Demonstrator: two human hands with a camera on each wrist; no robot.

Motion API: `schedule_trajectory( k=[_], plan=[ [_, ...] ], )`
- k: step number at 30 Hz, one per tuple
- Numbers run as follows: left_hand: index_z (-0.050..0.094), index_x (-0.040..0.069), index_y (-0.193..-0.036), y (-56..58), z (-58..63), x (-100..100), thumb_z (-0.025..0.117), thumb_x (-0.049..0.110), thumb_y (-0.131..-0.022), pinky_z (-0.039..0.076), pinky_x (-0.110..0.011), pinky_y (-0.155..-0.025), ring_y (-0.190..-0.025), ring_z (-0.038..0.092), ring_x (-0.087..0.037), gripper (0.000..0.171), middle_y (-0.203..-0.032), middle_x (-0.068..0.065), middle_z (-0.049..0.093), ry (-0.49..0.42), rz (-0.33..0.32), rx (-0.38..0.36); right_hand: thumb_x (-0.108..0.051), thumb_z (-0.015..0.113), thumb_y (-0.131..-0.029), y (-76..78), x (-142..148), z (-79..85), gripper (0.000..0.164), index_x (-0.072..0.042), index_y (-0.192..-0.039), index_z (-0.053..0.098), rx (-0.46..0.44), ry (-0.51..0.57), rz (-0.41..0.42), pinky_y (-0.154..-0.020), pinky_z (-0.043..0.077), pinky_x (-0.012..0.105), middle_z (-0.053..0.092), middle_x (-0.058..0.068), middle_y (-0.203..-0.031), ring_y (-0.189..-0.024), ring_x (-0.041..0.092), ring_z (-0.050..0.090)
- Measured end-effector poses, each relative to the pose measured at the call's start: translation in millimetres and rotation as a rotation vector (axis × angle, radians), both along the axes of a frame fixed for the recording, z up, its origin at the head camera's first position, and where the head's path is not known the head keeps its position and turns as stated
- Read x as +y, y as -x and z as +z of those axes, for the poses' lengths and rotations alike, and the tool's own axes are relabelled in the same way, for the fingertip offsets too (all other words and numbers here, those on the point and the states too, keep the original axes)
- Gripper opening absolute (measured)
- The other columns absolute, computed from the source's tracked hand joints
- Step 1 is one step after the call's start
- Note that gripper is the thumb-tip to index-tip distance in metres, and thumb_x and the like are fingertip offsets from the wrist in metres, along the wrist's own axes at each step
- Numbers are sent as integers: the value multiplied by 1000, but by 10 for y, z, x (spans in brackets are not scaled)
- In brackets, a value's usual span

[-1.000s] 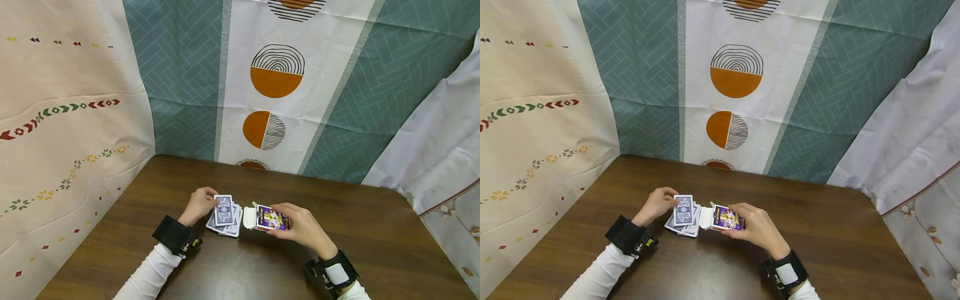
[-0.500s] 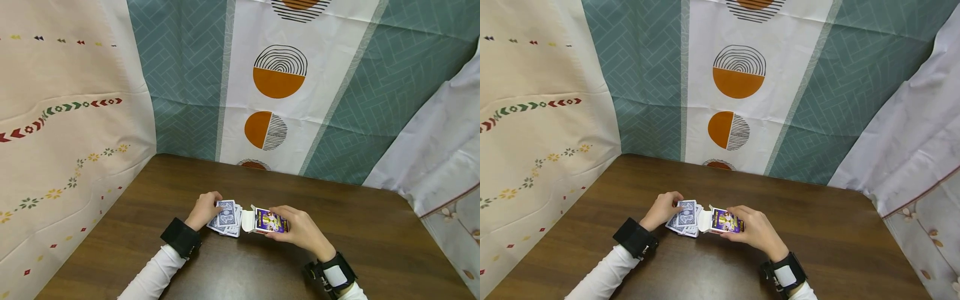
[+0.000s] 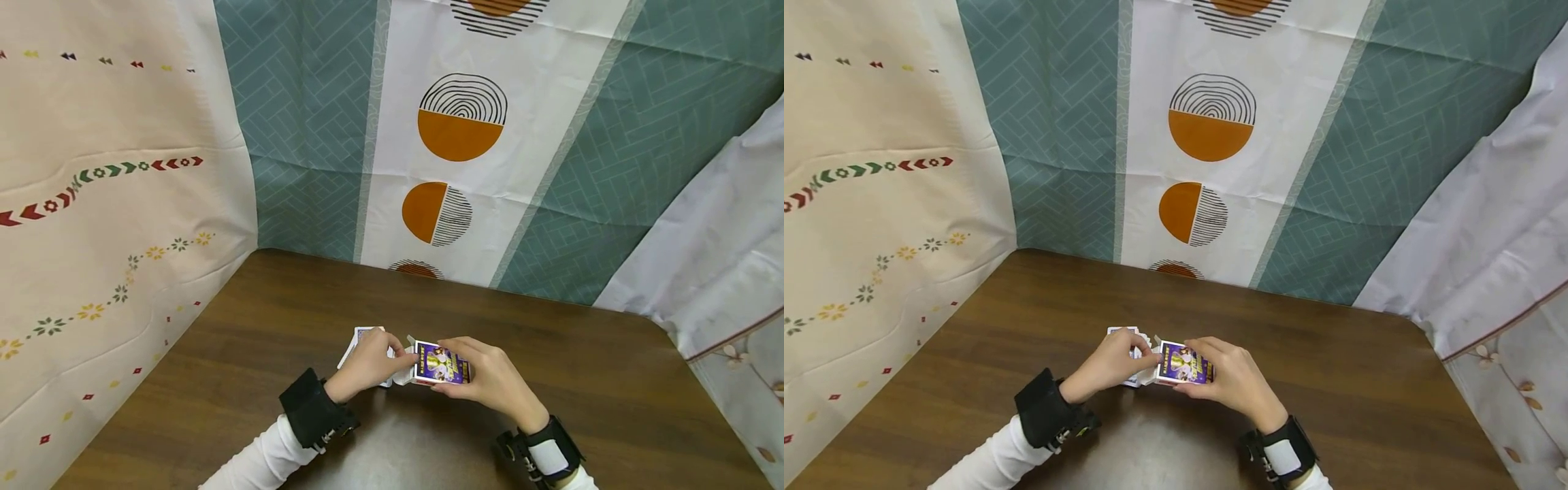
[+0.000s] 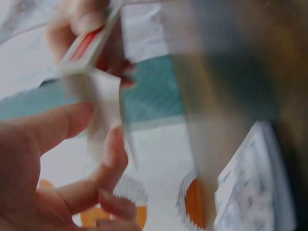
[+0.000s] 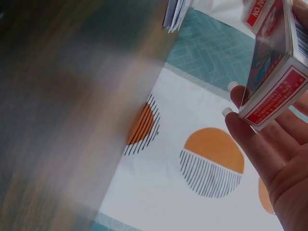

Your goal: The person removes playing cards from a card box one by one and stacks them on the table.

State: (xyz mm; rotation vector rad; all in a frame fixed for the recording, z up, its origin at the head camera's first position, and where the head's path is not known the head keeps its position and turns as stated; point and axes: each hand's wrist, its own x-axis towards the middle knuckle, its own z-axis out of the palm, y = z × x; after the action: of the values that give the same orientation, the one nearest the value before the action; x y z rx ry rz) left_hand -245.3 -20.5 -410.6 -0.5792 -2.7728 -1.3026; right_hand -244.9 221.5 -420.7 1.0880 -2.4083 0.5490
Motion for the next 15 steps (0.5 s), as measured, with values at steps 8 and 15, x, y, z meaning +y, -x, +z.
schedule_trajectory(
  k=[8, 15],
  plan=[
    [73, 4, -75, 57, -81, 2, 73, 19, -82, 33, -24, -59, -75, 45, -14, 17, -83, -1, 57, -189, -57, -263, -53, 80, -71, -8, 19, -14, 61, -11, -114, 67, -1, 7, 2, -67, 52, 19, 69, 1, -107, -83, 6, 63],
    [70, -1, -84, 201, 59, -309, 60, 18, -94, 28, -29, -63, -72, 36, -16, 23, -75, 0, 38, -264, -196, -436, -48, 83, -70, 34, 69, 13, 61, -10, -115, 67, -27, 21, -12, -66, 51, 19, 69, 2, -108, -83, 8, 62]
  ],
)
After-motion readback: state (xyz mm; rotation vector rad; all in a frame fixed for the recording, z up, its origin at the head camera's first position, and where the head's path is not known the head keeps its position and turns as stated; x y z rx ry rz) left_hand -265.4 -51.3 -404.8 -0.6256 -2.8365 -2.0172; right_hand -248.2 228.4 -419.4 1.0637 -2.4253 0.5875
